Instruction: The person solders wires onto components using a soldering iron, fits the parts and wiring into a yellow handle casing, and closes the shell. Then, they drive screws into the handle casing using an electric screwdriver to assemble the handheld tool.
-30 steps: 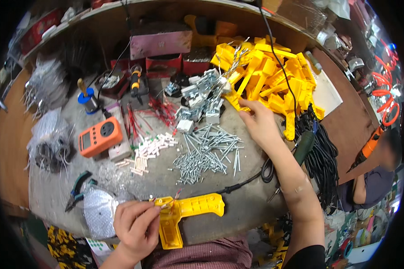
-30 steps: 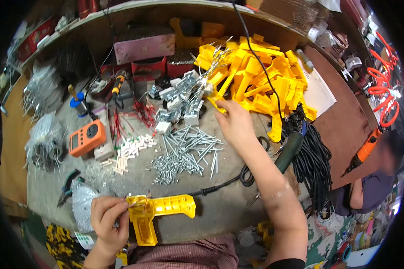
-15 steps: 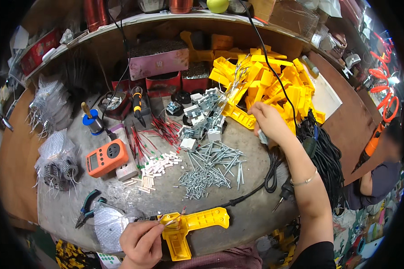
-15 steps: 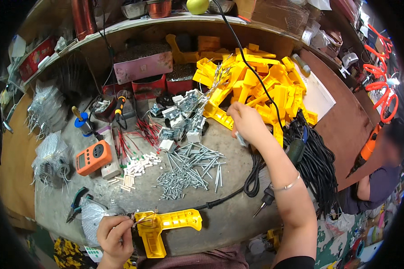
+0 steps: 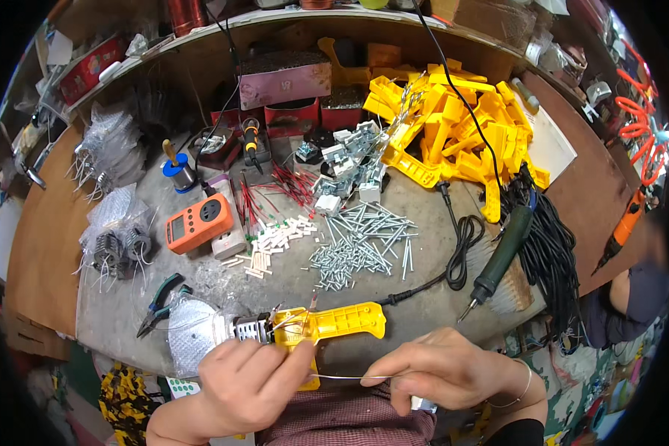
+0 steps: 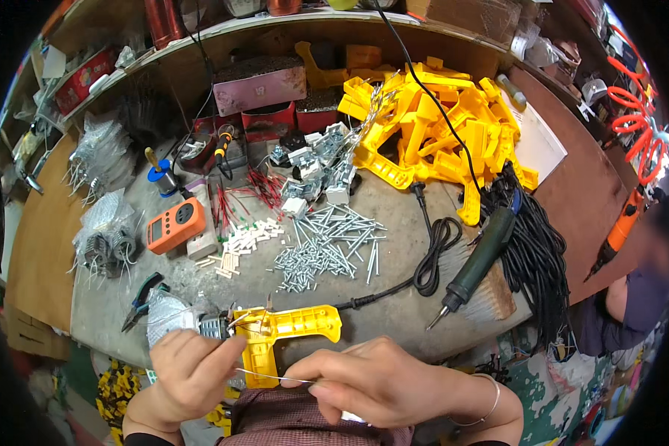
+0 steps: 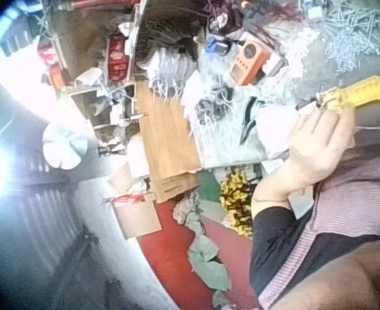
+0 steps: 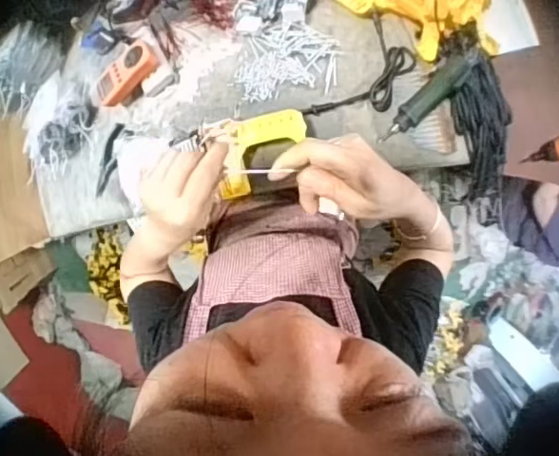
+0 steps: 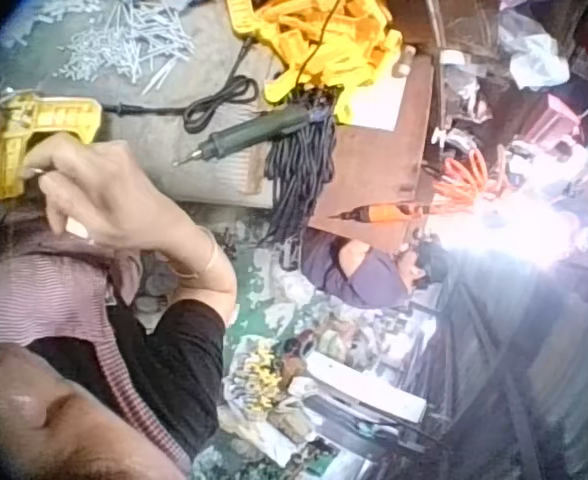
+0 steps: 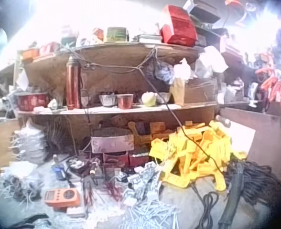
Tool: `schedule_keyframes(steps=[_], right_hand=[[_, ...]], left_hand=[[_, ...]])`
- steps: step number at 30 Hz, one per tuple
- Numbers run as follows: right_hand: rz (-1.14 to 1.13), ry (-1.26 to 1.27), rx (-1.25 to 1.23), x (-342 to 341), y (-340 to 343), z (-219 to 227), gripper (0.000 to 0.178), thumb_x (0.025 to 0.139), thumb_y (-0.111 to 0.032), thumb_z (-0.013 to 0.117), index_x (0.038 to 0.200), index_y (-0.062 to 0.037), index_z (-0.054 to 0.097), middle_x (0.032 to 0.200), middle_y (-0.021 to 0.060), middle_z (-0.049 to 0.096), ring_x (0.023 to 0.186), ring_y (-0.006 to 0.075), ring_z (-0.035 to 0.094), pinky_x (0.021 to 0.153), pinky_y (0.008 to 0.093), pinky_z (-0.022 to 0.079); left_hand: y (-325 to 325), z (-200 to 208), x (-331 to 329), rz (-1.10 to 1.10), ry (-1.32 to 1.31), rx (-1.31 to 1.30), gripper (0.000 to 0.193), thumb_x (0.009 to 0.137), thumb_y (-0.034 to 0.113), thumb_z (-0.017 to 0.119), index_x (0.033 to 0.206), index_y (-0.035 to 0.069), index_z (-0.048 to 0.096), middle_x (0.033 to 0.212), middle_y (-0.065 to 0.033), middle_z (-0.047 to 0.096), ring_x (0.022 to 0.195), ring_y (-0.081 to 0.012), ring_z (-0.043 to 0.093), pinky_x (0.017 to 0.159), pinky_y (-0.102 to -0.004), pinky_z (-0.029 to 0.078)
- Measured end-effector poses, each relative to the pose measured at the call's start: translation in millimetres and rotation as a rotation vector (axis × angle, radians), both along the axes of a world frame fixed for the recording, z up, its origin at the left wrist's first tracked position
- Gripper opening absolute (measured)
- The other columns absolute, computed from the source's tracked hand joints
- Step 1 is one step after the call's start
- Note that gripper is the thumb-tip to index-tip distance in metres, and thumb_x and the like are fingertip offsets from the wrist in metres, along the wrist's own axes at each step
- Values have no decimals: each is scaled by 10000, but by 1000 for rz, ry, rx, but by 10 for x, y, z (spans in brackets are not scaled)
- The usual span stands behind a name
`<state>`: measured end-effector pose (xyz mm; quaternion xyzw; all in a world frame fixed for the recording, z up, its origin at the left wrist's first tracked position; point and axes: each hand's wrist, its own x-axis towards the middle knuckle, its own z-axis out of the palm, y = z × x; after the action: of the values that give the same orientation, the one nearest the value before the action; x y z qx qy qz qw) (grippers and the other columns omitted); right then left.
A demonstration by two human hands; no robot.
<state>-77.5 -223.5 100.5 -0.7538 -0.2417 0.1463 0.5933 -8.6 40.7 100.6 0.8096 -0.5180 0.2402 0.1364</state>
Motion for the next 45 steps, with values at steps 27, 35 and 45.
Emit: schedule_keyframes(steps=[27, 35, 45], right_hand=[[-565, 282, -145, -204, 222, -576, 321, 962, 10, 464, 1224, -35, 644, 596, 50, 613, 528, 89, 592, 532, 241, 463], [-491, 382, -126, -17, 318, -653, 305, 981, -49, 466, 1232, -36, 638, 575, 46, 612, 525, 91, 606, 532, 241, 475], [-368, 400, -150, 148, 458, -659, 318, 986, -60, 450, 1260, -57, 611, 579, 41, 615, 536, 116, 632, 552, 259, 504]], left_hand=[[542, -924, 403, 200, 526, 95, 868, 675, 313, 837, 1416, 54, 468, 1299, -148, 561, 1287, -326, 481, 1097, -507, 325], [600, -958, 476, 173, 620, 60, 897, 575, 128, 873, 1383, 35, 494, 1260, -166, 574, 1187, -370, 530, 1064, -474, 384], [602, -1002, 488, 148, 690, -32, 954, 573, 146, 887, 1408, -9, 451, 1194, -151, 642, 1163, -379, 560, 1067, -476, 383]])
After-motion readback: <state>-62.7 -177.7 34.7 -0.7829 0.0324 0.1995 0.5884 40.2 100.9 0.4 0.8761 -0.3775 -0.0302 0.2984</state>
